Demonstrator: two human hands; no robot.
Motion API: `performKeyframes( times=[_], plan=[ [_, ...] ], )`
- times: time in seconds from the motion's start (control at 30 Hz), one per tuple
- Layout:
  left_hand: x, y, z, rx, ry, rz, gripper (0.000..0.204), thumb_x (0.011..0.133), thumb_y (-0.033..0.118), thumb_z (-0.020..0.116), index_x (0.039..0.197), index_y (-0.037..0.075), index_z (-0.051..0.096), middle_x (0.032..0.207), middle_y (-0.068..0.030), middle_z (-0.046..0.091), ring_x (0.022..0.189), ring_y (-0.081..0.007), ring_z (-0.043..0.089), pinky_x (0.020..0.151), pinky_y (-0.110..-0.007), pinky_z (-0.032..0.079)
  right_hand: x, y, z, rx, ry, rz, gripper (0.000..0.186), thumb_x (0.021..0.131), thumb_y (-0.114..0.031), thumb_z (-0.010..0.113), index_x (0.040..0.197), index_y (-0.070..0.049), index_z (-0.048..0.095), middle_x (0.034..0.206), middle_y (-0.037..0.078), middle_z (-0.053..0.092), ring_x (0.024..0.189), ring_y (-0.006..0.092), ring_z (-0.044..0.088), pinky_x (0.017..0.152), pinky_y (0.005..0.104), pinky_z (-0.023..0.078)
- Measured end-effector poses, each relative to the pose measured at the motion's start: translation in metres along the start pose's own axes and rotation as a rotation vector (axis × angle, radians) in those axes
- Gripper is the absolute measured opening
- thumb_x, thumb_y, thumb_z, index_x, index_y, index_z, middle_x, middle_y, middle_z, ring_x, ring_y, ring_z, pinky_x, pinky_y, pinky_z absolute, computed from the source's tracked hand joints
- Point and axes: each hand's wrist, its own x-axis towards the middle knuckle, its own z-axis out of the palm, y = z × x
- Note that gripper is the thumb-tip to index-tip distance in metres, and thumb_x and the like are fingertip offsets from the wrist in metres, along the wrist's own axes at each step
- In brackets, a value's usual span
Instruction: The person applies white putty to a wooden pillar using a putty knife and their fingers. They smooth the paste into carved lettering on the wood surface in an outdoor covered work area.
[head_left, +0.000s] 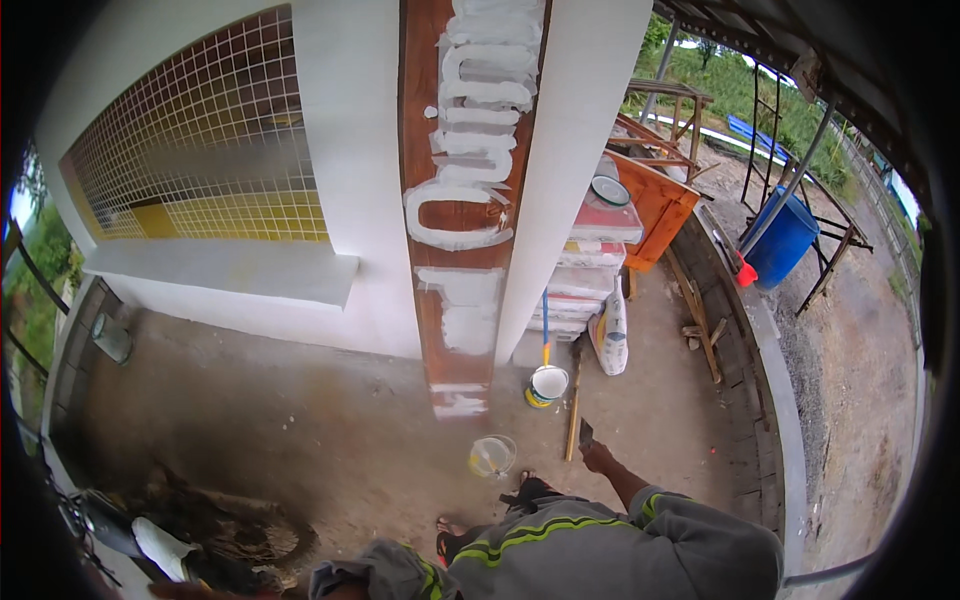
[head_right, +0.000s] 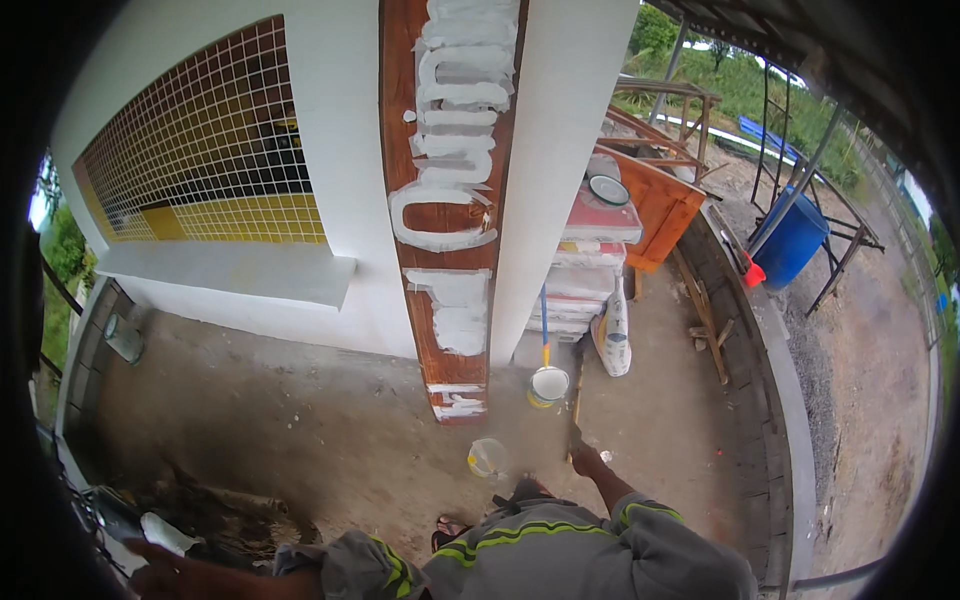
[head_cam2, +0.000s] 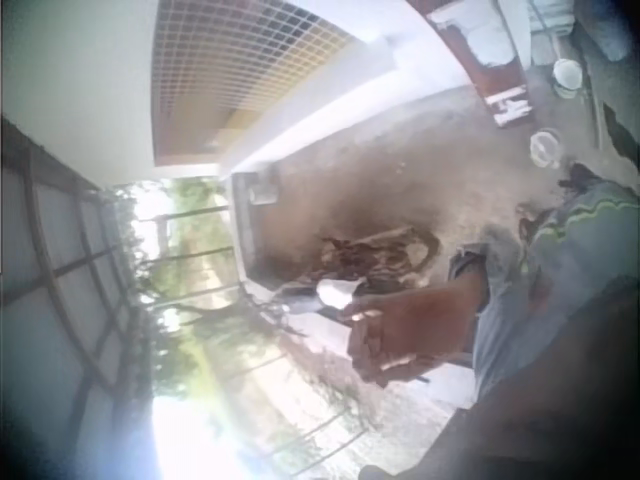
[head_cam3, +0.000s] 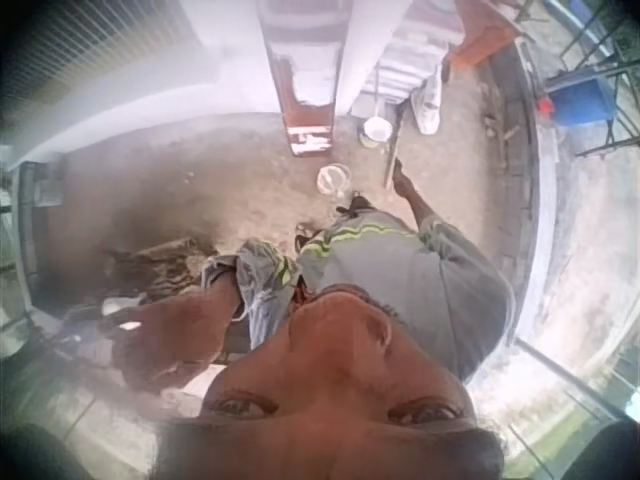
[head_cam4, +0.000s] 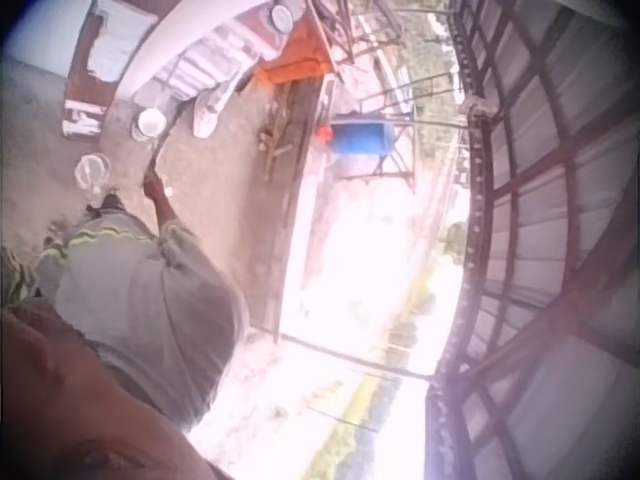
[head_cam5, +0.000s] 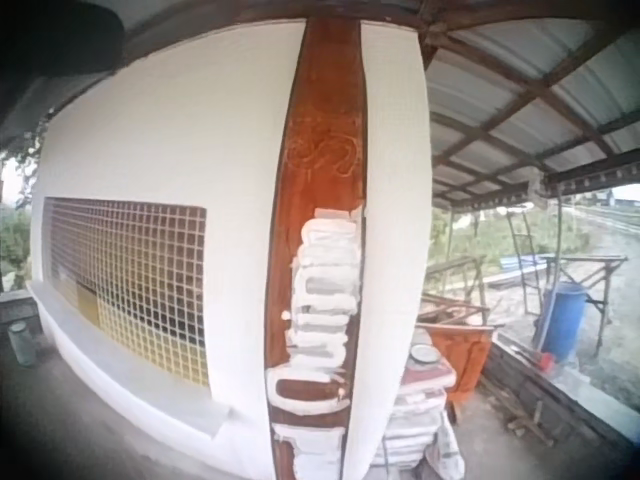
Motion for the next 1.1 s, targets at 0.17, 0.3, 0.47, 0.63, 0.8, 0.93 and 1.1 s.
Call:
performKeyframes(
  times=[0.17,0.3,0.47,0.63,0.8,0.93,1.1],
  plan=[
    [-0.117,-0.054,-0.007,0.063,-0.142,-0.494,0.022,0.100,0.028,0.046,0.108,0.010,0.056,0.098,-0.0041,0.054,0.102,-0.0209,0.052,0.117,-0.053,0.022,0.024,0.034,0.012,0.030,-0.024,0.075,0.038,0.095,-0.033,0.050,0.105,0.003,0.059,0.102,0.030,0.064,0.098,0.0452,0.062,0.077,0.0527,0.050],
    [-0.192,-0.086,0.046,0.296,-0.056,-0.744,0.031,0.103,0.033,0.043,0.078,0.014,0.048,0.064,-0.0013,0.048,0.077,-0.0190,0.057,0.112,-0.053,0.030,0.047,0.126,0.028,-0.320,-0.137,-0.166,0.035,0.094,-0.032,0.053,0.102,0.002,0.060,0.091,0.028,0.066,0.089,0.0419,0.066,0.075,0.0501,0.052],
    [-0.238,-0.111,0.112,0.374,-0.312,-0.914,0.044,0.102,0.038,0.043,0.064,0.015,0.042,0.050,-0.0037,0.045,0.068,-0.0228,0.059,0.109,-0.054,0.031,0.073,0.248,0.058,0.149,-0.112,0.135,0.028,0.092,-0.029,0.057,0.099,-0.002,0.059,0.084,0.025,0.066,0.078,0.0386,0.067,0.067,0.0509,0.056],
    [-0.279,-0.127,0.151,0.545,-0.177,-0.932,0.034,0.101,0.036,0.045,0.075,0.014,0.045,0.060,-0.0051,0.053,0.070,-0.0235,0.061,0.108,-0.054,0.030,0.096,0.272,0.049,0.779,-0.191,0.465,0.022,0.091,-0.027,0.057,0.097,-0.005,0.055,0.075,0.020,0.064,0.058,0.0344,0.064,0.049,0.0488,0.054],
    [-0.308,-0.140,0.169,0.619,-0.081,-0.980,0.016,0.099,0.023,0.044,0.089,0.011,0.048,0.069,-0.0060,0.056,0.074,-0.0237,0.063,0.106,-0.052,0.031,0.108,0.243,-0.006,0.869,-0.185,0.577,0.017,0.092,-0.025,0.058,0.097,-0.011,0.051,0.064,0.011,0.058,0.046,0.0248,0.057,0.037,0.0407,0.049],
    [-0.315,-0.150,0.172,0.542,-0.183,-1.038,0.016,0.099,0.019,0.042,0.088,0.010,0.049,0.072,-0.0068,0.058,0.075,-0.0229,0.062,0.107,-0.052,0.030,0.113,0.245,-0.013,0.762,-0.088,0.584,0.027,0.094,-0.028,0.053,0.089,-0.002,0.055,0.065,0.015,0.059,0.048,0.0275,0.060,0.044,0.0462,0.056],
    [-0.306,-0.170,0.167,0.386,-0.251,-1.115,0.026,0.102,0.026,0.041,0.083,0.011,0.050,0.069,-0.0078,0.059,0.077,-0.0219,0.061,0.109,-0.053,0.028,0.117,0.287,0.012,0.915,-0.149,0.626,0.029,0.095,-0.034,0.038,0.103,-0.010,0.051,0.072,0.029,0.057,0.053,0.0448,0.058,0.049,0.0619,0.051]
  ],
)
